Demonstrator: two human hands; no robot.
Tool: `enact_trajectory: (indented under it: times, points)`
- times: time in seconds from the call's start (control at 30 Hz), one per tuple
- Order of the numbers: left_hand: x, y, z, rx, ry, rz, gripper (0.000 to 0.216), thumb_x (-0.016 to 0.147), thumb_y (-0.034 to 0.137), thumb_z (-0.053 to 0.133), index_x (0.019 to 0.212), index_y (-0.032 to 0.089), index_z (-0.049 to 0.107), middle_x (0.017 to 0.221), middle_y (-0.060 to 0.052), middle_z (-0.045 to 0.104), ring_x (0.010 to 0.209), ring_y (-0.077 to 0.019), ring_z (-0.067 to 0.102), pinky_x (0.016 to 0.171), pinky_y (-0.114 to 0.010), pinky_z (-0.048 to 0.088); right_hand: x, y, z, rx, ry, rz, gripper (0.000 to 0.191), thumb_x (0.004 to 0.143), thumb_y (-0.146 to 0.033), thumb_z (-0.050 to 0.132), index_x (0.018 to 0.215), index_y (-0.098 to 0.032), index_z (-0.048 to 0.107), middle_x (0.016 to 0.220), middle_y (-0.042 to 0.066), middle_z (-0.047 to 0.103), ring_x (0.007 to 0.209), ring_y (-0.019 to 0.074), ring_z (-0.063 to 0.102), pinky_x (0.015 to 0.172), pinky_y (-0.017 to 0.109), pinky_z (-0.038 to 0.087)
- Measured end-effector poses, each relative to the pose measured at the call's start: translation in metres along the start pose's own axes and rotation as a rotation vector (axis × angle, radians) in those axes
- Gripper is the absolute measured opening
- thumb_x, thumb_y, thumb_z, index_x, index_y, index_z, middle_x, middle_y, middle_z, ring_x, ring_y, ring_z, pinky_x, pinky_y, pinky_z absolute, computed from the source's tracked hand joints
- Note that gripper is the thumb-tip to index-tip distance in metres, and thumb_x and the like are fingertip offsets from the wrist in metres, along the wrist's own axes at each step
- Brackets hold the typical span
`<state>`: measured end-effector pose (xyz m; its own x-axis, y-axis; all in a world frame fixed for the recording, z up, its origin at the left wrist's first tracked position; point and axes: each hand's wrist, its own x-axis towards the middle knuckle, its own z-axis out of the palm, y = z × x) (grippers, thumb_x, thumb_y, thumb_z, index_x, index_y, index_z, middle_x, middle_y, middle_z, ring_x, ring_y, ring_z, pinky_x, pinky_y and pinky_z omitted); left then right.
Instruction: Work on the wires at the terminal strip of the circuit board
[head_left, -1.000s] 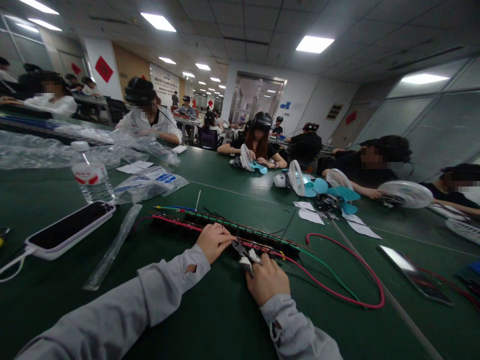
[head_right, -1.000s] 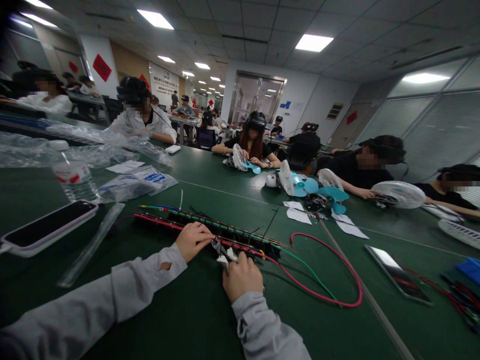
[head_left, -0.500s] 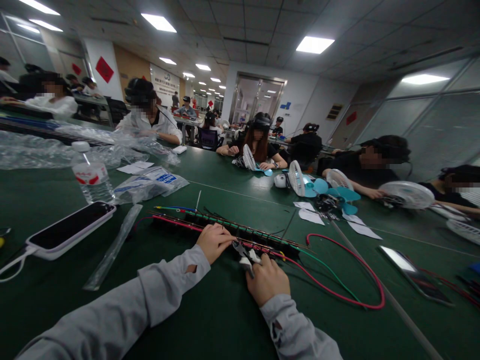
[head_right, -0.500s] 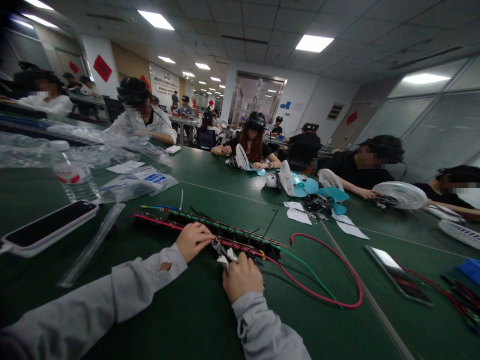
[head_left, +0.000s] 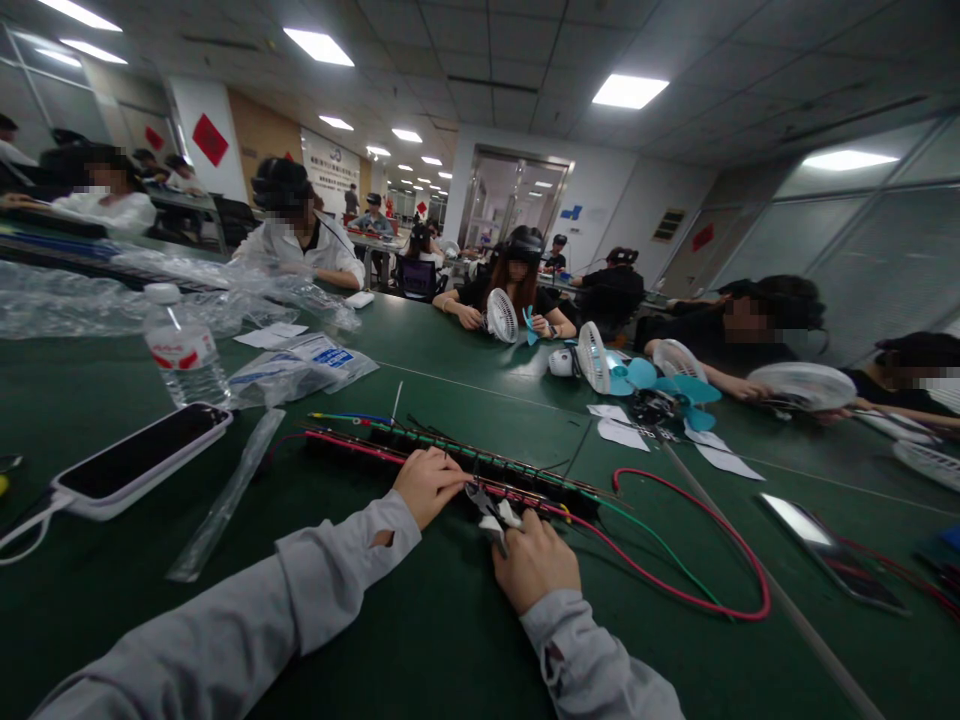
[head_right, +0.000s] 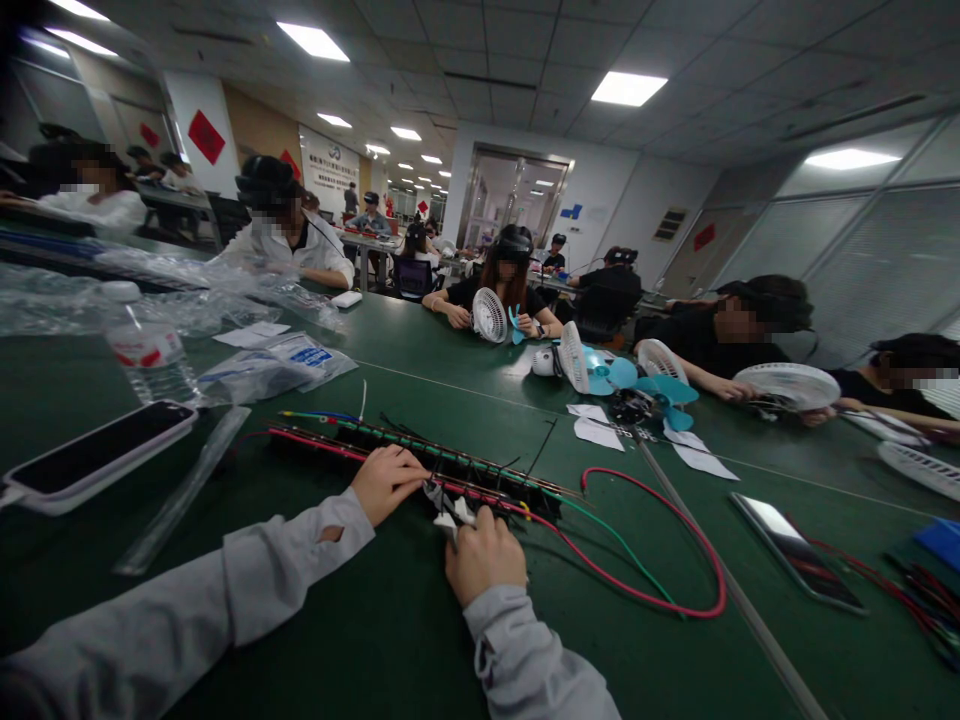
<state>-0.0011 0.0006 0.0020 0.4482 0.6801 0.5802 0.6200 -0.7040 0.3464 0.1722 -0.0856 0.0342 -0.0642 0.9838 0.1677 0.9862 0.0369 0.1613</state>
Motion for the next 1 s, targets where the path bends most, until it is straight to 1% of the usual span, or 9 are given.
enact_trajectory:
  times: [0.33, 0.67, 0.8, 1.0]
  points:
    - [0.000, -0.002, 0.002, -0.006, 0.006, 0.012, 0.019, 0.084, 0.029, 0.048, 0.094, 0.029, 0.064, 0.088, 0.000, 0.063, 0.085, -0.0150, 0.048, 0.070, -0.031, 0.030, 0.001, 0.001, 0.004, 0.007, -0.015, 0.010, 0.023, 0.075, -0.033, 0.047, 0.071, -0.020, 0.065, 0.088, 0.007, 0.055, 0.081, 0.0186, 0.052, 0.064, 0.027, 0.036]
    - [0.001, -0.001, 0.000, 0.007, 0.005, 0.010, 0.019, 0.084, 0.030, 0.048, 0.094, 0.030, 0.064, 0.087, 0.001, 0.063, 0.084, -0.0143, 0.048, 0.070, -0.031, 0.030, 0.000, -0.001, 0.000, 0.019, -0.030, 0.015, 0.024, 0.076, -0.033, 0.046, 0.072, -0.020, 0.065, 0.088, 0.008, 0.054, 0.082, 0.0184, 0.051, 0.065, 0.028, 0.034]
    - [0.001, 0.000, 0.000, 0.014, 0.013, 0.012, 0.019, 0.084, 0.030, 0.048, 0.093, 0.029, 0.064, 0.086, 0.001, 0.063, 0.084, -0.0143, 0.048, 0.069, -0.031, 0.030, -0.002, -0.002, -0.005, 0.011, 0.002, 0.007, 0.027, 0.078, -0.035, 0.044, 0.073, -0.019, 0.065, 0.094, 0.010, 0.054, 0.089, 0.0214, 0.049, 0.069, 0.031, 0.034]
    - [0.001, 0.001, 0.000, 0.013, 0.011, 0.009, 0.019, 0.084, 0.030, 0.048, 0.094, 0.029, 0.064, 0.086, 0.000, 0.063, 0.084, -0.0147, 0.049, 0.069, -0.031, 0.031, -0.002, -0.002, -0.013, 0.009, 0.004, 0.016, 0.026, 0.072, -0.035, 0.050, 0.082, -0.016, 0.065, 0.107, 0.014, 0.054, 0.104, 0.0264, 0.041, 0.081, 0.034, 0.029]
